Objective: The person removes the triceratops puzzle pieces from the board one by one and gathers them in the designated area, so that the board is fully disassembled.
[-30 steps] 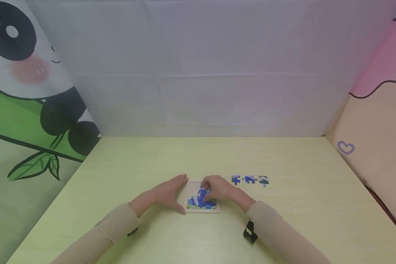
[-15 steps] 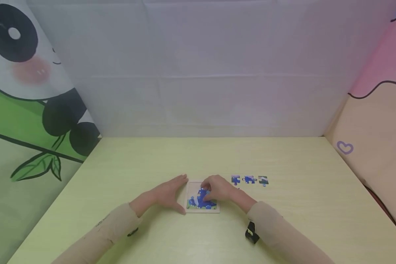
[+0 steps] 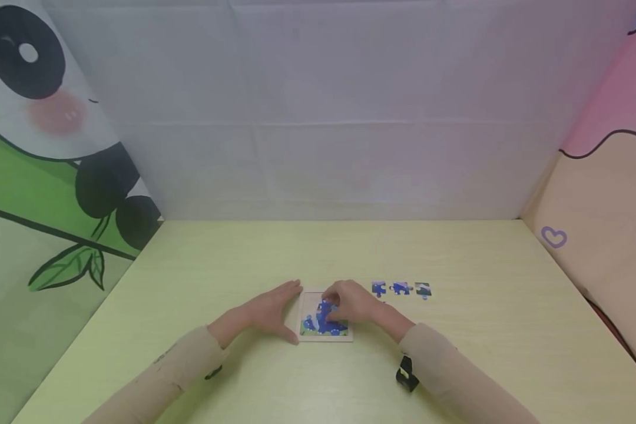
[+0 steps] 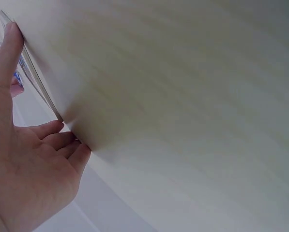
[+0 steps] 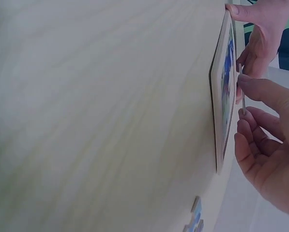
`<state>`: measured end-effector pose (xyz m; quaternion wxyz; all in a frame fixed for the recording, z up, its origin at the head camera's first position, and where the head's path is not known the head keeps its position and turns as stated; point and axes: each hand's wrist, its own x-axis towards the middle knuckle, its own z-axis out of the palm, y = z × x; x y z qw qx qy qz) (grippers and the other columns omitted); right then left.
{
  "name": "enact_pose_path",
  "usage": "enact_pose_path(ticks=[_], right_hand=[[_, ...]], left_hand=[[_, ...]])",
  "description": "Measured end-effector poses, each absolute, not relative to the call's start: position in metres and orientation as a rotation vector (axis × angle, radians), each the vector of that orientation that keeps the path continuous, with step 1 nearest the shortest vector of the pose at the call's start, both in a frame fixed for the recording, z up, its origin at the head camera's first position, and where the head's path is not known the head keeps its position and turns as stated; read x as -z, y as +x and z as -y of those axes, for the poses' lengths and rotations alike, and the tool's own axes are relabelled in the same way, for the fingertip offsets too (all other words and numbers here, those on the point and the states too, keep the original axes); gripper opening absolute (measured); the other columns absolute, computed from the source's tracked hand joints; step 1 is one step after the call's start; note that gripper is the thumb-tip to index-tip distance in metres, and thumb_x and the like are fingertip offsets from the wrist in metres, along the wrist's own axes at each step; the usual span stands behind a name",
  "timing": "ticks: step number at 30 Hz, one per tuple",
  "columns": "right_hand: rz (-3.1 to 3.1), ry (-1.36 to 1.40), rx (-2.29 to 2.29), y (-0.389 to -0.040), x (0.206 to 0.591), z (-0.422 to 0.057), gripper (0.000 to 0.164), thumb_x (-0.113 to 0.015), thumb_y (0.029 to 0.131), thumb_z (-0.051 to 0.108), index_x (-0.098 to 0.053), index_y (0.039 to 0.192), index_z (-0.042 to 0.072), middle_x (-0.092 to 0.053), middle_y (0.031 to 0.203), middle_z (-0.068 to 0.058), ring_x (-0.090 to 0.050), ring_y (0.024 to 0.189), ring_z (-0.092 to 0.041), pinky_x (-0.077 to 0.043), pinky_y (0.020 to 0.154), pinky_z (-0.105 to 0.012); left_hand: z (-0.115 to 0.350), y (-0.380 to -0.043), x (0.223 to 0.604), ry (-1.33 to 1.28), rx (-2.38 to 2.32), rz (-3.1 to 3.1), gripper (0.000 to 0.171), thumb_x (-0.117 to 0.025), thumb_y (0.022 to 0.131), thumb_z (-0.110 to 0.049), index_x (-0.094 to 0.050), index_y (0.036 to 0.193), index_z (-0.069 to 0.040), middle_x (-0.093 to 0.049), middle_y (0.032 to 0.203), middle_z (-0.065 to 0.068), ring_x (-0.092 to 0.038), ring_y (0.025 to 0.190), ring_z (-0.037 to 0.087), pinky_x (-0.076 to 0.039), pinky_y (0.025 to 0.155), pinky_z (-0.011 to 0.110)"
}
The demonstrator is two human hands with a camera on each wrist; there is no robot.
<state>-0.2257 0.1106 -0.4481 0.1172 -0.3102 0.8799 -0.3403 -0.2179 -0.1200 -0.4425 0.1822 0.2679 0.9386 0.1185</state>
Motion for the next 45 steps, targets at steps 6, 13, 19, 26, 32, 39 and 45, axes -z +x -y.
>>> enact_pose_path(ticks=[6, 13, 19, 26, 32, 39, 45], right_hand=[[-2.579, -0.901, 1.028, -0.227, 0.443, -0.122, 0.043, -0.077, 0.071, 0.015, -0.063, 0.107, -0.001, -0.062, 0.094, -0.001, -0.055, 0.082, -0.013, -0.049, 0.07, -0.022], [-2.651, -0.927, 0.976, -0.231, 0.442, -0.15, 0.037, -0.075, 0.073, 0.014, -0.065, 0.106, 0.0, -0.063, 0.091, 0.001, -0.056, 0.084, -0.017, -0.049, 0.071, -0.026], [-2.705, -0.968, 0.943, -0.232, 0.443, -0.179, 0.036, -0.074, 0.074, 0.013, -0.064, 0.106, -0.002, -0.063, 0.089, 0.0, -0.056, 0.081, -0.018, -0.048, 0.064, -0.023], [-2.708, -0.936, 0.959, -0.228, 0.448, -0.206, 0.036, -0.073, 0.075, 0.012, -0.063, 0.106, -0.004, -0.063, 0.091, -0.002, -0.056, 0.084, -0.021, -0.049, 0.063, -0.023], [-2.743, -0.889, 0.934, -0.225, 0.448, -0.224, 0.036, -0.074, 0.074, 0.012, -0.064, 0.104, -0.005, -0.062, 0.09, -0.003, -0.056, 0.082, -0.02, -0.05, 0.062, -0.022], [-2.763, -0.866, 0.903, -0.224, 0.448, -0.246, 0.036, -0.074, 0.074, 0.013, -0.064, 0.103, -0.005, -0.062, 0.088, -0.001, -0.055, 0.08, -0.017, -0.049, 0.062, -0.023], [-2.765, -0.887, 0.907, -0.224, 0.449, -0.261, 0.034, -0.073, 0.074, 0.012, -0.065, 0.102, -0.005, -0.064, 0.093, -0.008, -0.059, 0.088, -0.027, -0.053, 0.069, -0.031]], left_hand=[[0.117, -0.221, 0.446, 0.755, -0.319, -2.662, 0.114, -0.075, 0.059, -0.06, -0.022, 0.144, -0.006, -0.015, 0.151, 0.01, -0.012, 0.138, 0.024, -0.02, 0.111, 0.039], [0.114, -0.222, 0.448, 0.746, -0.301, -2.667, 0.115, -0.074, 0.058, -0.061, -0.022, 0.143, -0.005, -0.015, 0.151, 0.011, -0.012, 0.138, 0.024, -0.018, 0.112, 0.039], [0.115, -0.222, 0.447, 0.74, -0.296, -2.667, 0.115, -0.074, 0.059, -0.06, -0.021, 0.143, -0.004, -0.015, 0.151, 0.011, -0.012, 0.138, 0.024, -0.018, 0.112, 0.038], [0.117, -0.222, 0.448, 0.74, -0.285, -2.669, 0.114, -0.074, 0.059, -0.061, -0.021, 0.143, -0.004, -0.014, 0.151, 0.011, -0.012, 0.138, 0.025, -0.018, 0.112, 0.039], [0.118, -0.221, 0.447, 0.732, -0.309, -2.67, 0.114, -0.074, 0.059, -0.059, -0.021, 0.143, -0.004, -0.014, 0.151, 0.01, -0.012, 0.138, 0.025, -0.018, 0.112, 0.039], [0.116, -0.22, 0.442, 0.736, -0.331, -2.667, 0.113, -0.075, 0.06, -0.058, -0.022, 0.143, -0.003, -0.015, 0.151, 0.011, -0.012, 0.138, 0.025, -0.018, 0.112, 0.039], [0.114, -0.221, 0.438, 0.736, -0.337, -2.669, 0.114, -0.075, 0.059, -0.059, -0.021, 0.143, -0.004, -0.015, 0.151, 0.011, -0.012, 0.138, 0.025, -0.018, 0.112, 0.039]])
